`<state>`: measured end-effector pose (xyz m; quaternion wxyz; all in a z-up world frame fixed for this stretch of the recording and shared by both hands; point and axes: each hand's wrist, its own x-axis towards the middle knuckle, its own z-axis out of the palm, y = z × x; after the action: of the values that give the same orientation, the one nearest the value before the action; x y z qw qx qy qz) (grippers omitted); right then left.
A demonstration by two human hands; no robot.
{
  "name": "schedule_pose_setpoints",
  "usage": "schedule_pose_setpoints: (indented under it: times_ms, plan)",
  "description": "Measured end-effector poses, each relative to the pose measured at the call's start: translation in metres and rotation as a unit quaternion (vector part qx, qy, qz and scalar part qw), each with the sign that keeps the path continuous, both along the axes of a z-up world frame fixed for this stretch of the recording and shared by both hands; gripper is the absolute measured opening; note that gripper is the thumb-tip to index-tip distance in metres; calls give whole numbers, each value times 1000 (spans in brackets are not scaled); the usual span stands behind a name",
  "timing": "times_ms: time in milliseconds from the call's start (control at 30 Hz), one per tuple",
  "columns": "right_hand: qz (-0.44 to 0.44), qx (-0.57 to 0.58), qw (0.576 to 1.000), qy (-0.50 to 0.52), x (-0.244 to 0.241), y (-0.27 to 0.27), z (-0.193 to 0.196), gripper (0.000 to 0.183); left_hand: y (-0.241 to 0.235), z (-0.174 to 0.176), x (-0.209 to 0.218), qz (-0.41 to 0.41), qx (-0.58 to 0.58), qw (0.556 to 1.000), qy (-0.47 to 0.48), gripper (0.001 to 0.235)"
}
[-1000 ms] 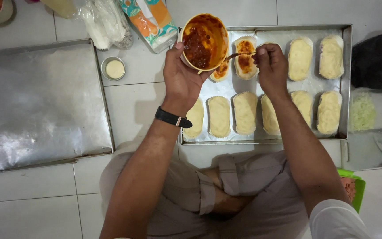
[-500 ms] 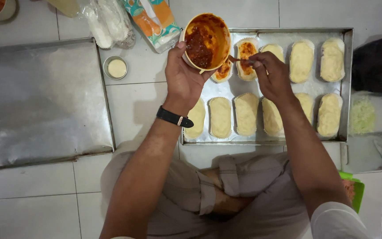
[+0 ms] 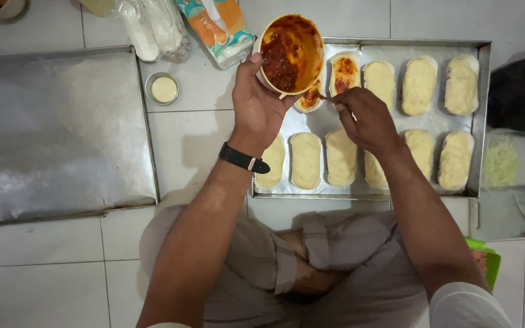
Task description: Apply sauce to individual pieces of dough arranged in molds on a baking tray.
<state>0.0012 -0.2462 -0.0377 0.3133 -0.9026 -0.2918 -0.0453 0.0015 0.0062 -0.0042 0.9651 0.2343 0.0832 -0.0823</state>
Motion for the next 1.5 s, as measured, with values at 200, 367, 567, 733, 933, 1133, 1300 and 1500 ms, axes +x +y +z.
schedule_pose_setpoints:
  times_ms: [200,367,567,733,933,1133,1300,1500]
  plan:
    - [3,32,999,-26,-2,-3,-3,12,3,-10,3,10,-19,1000,-10,59]
    - [11,1,999,-45,-8,5,1,17,18,-2,7,41,-22,999,1,58]
    - [24,-25,999,-38,-9,2,-3,16,28,3,9,66,-15,998,-14,66]
    - [-1,-20,998,-57,-3,7,-10,24,27,7,8,67,-7,998,-14,67]
    - [10,-36,995,-96,-3,14,-15,30,26,6,7,70,-10,997,-27,68]
    - [27,-41,994,-102,-8,15,-9,22,27,4,7,59,-16,997,-41,66]
    - [29,-34,989,-141,-7,17,-5,22,26,5,7,64,-17,997,-35,66]
    - [29,-38,992,-118,-7,16,-9,20,24,12,6,66,-22,997,-26,64]
